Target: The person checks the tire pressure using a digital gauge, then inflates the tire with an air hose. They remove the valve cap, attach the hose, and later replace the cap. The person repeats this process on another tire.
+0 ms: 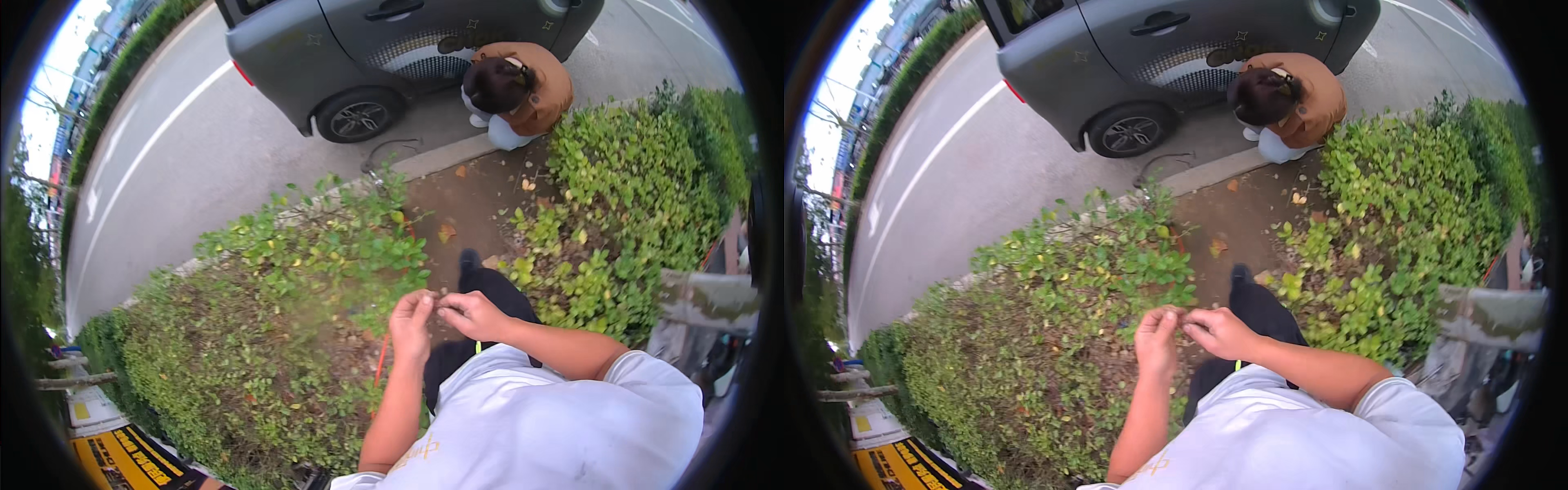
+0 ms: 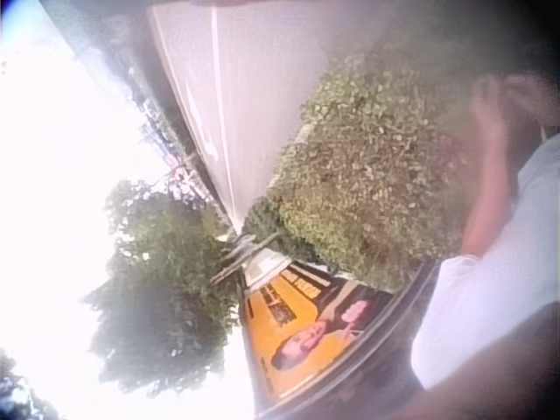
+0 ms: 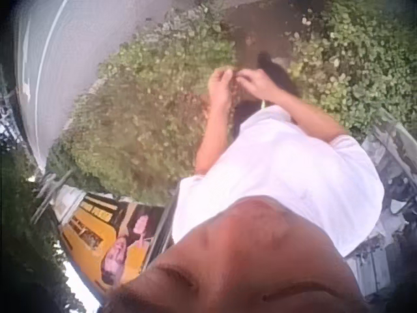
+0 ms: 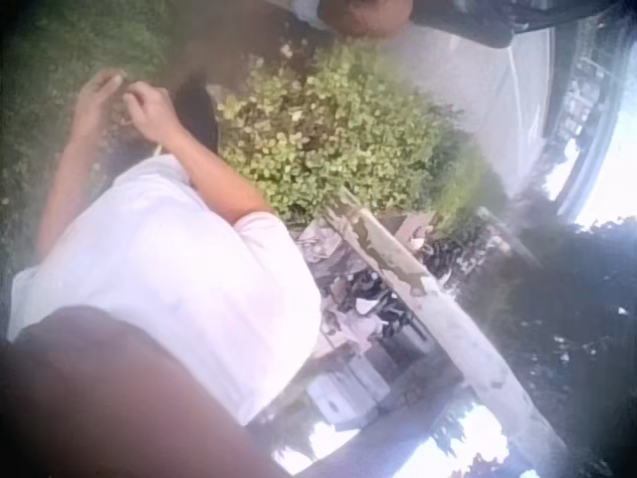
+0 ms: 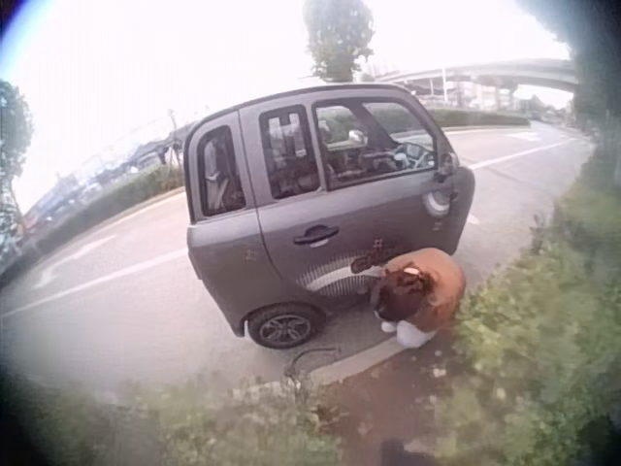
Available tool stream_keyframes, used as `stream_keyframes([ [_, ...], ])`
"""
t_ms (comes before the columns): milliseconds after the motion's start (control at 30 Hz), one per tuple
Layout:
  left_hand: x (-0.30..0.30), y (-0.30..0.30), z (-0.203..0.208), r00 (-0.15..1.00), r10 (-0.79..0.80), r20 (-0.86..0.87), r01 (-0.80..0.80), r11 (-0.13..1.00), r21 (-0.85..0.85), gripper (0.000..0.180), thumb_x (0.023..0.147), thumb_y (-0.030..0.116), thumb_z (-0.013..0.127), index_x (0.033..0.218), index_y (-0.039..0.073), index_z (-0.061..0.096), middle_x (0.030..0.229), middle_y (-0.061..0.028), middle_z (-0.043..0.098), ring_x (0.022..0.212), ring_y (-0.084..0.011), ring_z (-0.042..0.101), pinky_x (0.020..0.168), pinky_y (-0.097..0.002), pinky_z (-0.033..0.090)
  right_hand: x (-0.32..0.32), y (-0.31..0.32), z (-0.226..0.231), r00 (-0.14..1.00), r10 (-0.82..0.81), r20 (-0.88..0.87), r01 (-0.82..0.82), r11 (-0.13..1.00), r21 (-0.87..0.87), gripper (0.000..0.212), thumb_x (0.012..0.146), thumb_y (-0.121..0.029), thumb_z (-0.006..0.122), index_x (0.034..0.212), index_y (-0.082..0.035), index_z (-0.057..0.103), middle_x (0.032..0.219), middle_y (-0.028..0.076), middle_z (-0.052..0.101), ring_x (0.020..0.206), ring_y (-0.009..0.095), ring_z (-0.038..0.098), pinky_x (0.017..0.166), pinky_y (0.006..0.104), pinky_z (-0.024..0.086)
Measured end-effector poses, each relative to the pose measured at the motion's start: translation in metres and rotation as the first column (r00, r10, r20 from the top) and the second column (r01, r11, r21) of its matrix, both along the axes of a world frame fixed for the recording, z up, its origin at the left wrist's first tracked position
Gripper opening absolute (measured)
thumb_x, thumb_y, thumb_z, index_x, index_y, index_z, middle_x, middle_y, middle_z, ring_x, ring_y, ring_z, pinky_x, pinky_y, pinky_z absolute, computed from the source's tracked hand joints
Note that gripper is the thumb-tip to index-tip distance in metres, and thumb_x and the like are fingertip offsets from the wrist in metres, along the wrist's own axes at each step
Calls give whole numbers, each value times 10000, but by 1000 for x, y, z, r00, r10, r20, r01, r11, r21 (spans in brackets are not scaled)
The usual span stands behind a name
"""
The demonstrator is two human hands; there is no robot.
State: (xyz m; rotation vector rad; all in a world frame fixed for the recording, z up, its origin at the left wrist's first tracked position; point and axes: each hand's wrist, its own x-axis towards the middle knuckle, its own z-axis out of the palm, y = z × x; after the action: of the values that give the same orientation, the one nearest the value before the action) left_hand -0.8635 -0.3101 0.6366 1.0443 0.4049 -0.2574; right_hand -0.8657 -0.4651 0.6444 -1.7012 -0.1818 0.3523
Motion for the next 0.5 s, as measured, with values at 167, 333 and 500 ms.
stream_keyframes([
  [167, 116, -20, 2, 989, 124, -79, -126, 992, -28, 69, 889, 73, 633, 941, 30, 622, 940, -88, 658, 864, -176, 609, 801, -333, 491, 133, -26, 6, 984, 124, -129, -128, 992, -19, 167, 907, -153, 583, 947, 2, 634, 694, 156, 630, 593, 277, 621, 567, 350, 476],
  [333, 204, -15, -11, 963, 257, -77, -263, 962, -68, 61, 886, 93, 642, 904, 47, 606, 927, -76, 649, 882, -186, 608, 792, -356, 496, 238, -16, -8, 968, 229, -104, -231, 973, -13, 178, 908, -167, 580, 921, 5, 626, 717, 182, 629, 624, 296, 632, 590, 364, 484],
  [500, 311, -11, -36, 934, 322, -151, -339, 936, -99, 39, 885, 88, 640, 900, 62, 613, 924, -72, 655, 887, -193, 613, 814, -363, 491, 341, -14, -29, 954, 232, -190, -240, 970, -23, 170, 911, -151, 579, 926, 12, 627, 682, 120, 624, 611, 180, 606, 581, 328, 473],
])
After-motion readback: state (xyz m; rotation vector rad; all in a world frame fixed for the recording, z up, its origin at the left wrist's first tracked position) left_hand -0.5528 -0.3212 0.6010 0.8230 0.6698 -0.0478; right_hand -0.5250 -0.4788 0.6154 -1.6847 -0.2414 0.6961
